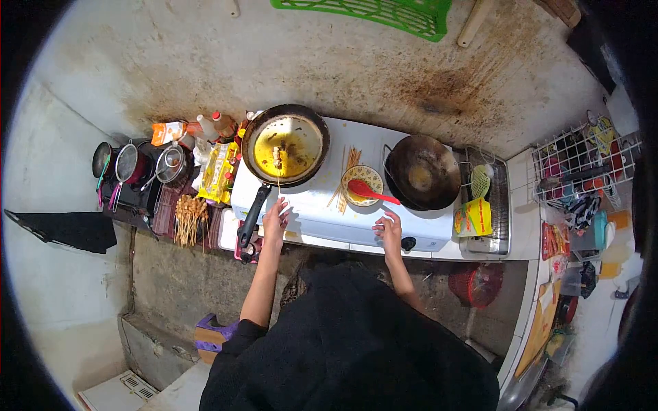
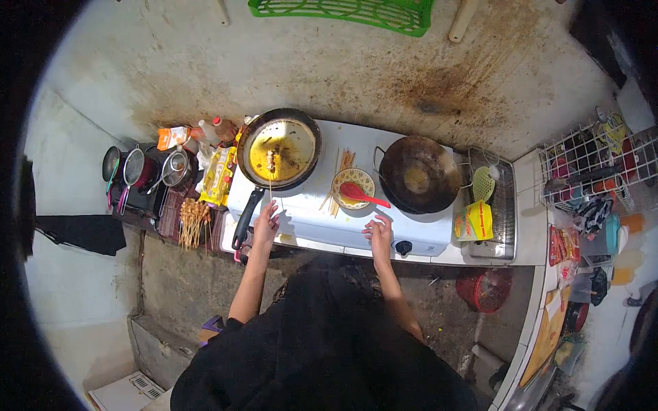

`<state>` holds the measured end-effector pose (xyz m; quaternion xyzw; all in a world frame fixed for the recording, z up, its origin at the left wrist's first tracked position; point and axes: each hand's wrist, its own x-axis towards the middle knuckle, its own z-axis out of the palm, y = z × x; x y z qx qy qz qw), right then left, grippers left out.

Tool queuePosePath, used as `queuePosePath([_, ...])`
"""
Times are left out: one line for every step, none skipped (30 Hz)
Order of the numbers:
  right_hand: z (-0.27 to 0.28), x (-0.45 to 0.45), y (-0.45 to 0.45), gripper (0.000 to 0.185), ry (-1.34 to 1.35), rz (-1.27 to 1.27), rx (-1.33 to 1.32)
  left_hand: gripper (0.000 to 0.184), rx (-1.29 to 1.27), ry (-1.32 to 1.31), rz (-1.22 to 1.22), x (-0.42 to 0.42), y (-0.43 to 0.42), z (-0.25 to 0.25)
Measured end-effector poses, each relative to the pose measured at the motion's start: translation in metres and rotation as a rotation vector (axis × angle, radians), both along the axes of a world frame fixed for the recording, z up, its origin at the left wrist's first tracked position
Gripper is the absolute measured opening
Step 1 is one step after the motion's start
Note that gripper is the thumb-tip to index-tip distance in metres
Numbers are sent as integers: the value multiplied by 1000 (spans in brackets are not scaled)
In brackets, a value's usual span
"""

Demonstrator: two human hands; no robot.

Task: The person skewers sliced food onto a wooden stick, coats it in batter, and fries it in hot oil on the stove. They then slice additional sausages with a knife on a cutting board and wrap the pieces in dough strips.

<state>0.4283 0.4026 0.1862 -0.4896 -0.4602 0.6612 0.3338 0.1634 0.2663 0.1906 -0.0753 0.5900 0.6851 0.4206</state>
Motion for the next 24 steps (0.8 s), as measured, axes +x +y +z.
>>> queuePosePath([0,0,0,27,-11,1,-26,31,1,-1,2,0,0,0])
queuePosePath([1,-1,0,24,-22,3,-52,31,7,-2,-7,0,0,-1])
queuePosePath([2,-2,-1,24,-23,4,-51,31,14,-2,-17,0,1,-2])
queuePosePath([2,-5,-3,22,-1,102,-75,31,16,-3,-15,0,1,-3])
queuePosePath([3,-9,-7,21,22,201,-99,33,14,25,-24,2,1,-2])
queuePosePath([7,-18,-10,21,23,202,-99,36,10,55,-33,4,0,-2])
queuePosePath([8,-30,-14,22,5,390,-74,36,9,57,-33,4,-1,-2])
queuePosePath([10,-44,-17,23,-13,578,-47,41,35,9,-26,5,-1,-2])
queuePosePath([6,-61,-20,26,13,644,-12,47,60,-39,-17,6,-2,-3])
queuePosePath([3,-81,-22,28,42,711,24,47,60,-34,-14,10,-3,-5])
queuePosePath([12,-101,-27,29,-10,738,14,50,77,-37,44,16,-6,-9])
queuePosePath([22,-121,-32,31,-61,766,4,53,92,-39,105,24,-11,-12])
queuePosePath([22,-140,-35,31,-56,776,6,52,133,-12,141,34,-17,-13])
queuePosePath([19,-158,-39,31,17,754,-150,46,131,-44,232,44,-22,-11])
queuePosePath([15,-173,-41,31,87,730,-305,44,133,-22,214,51,-33,-19])
queuePosePath([11,-186,-42,31,89,744,-305,42,134,0,196,57,-42,-27])
queuePosePath([6,-197,-43,31,157,735,-467,42,133,6,209,60,-49,-32])
queuePosePath([5,-206,-44,31,222,723,-631,38,93,-15,259,62,-56,-36])
queuePosePath([4,-215,-45,33,194,670,-661,34,53,-37,310,64,-64,-40])
queuePosePath([-3,-217,-45,33,193,687,-664,34,51,-33,326,65,-73,-40])
queuePosePath([-11,-217,-44,30,215,654,-590,32,45,-36,379,65,-83,-40])
queuePosePath([-19,-217,-41,28,238,621,-516,29,38,-40,432,64,-92,-39])
queuePosePath([-5,-212,-40,24,208,548,-502,29,39,-75,492,62,-101,-39])
queuePosePath([-4,-206,-36,24,205,562,-503,33,67,-31,486,63,-111,-32])
